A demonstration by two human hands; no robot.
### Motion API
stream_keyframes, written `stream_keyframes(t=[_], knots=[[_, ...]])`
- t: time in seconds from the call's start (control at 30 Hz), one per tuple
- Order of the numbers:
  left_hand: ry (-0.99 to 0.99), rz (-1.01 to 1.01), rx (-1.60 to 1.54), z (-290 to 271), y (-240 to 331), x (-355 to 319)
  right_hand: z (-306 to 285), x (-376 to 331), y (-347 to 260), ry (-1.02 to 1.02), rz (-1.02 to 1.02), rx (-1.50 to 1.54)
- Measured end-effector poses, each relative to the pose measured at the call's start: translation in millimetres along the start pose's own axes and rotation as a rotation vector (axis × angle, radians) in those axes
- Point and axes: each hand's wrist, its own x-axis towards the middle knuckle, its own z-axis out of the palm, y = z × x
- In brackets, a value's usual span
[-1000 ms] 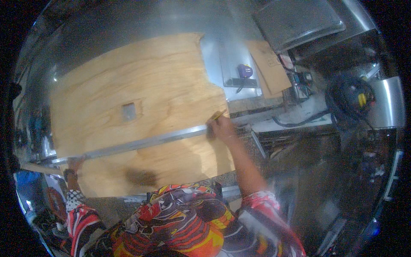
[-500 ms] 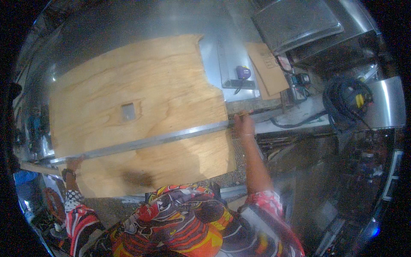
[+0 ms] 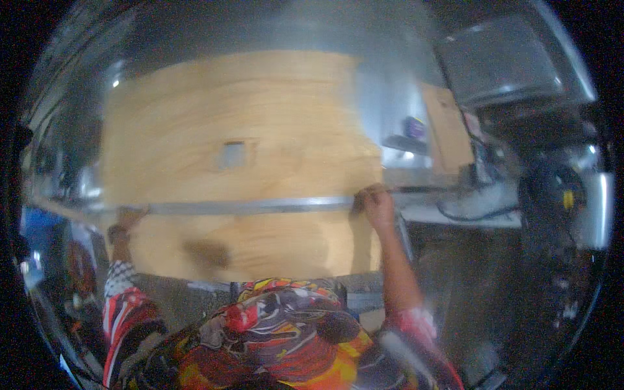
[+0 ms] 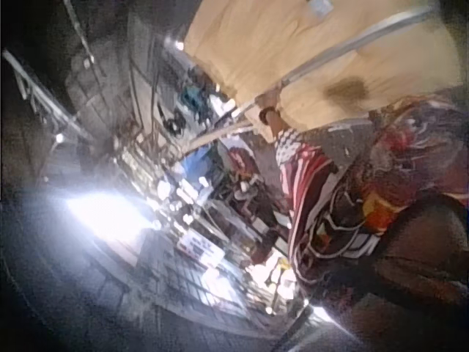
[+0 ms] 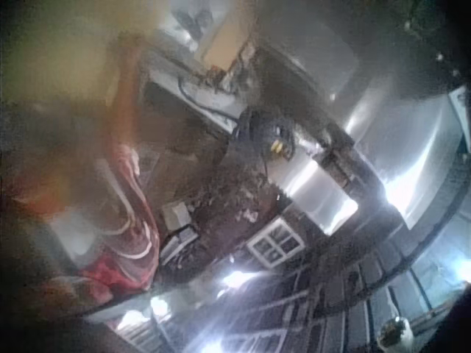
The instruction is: The person measures a metal frame and a plywood sheet with a tape measure, marks the plywood with a pencil, and uses a circular saw to cut along the marked line. The person also uses a metal straightedge as a guide while cutting.
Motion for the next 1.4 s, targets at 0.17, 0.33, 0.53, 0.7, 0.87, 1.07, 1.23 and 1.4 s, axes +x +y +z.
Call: stream_keyframes(t=[0.17,0.33,0.53,0.7,0.87,1.07,1.23,1.4], knots=[[0.050,-0.017,0.014,14,20,-13,93,-5,-49,-0.152,-0.114,-0.059],[0.124,-0.071,0.018,25,48,-31,180,5,-69,-0.327,-0.185,-0.264],[0.093,-0.096,-0.154,32,82,-52,275,17,-103,-0.465,-0.406,-0.311],[0.112,-0.159,-0.092,36,111,-64,354,20,-149,-0.544,-0.567,-0.303],[0.080,-0.168,-0.187,16,124,-93,427,16,-187,-0.643,-0.515,-0.329],[0.121,-0.134,-0.267,0,126,-113,512,14,-218,-0.616,-0.782,-0.284],[0.155,-0.125,-0.234,13,121,-102,567,11,-246,-0.666,-0.820,-0.286],[0.242,-0.122,-0.298,26,125,-100,620,9,-275,-0.673,-0.849,-0.282]])
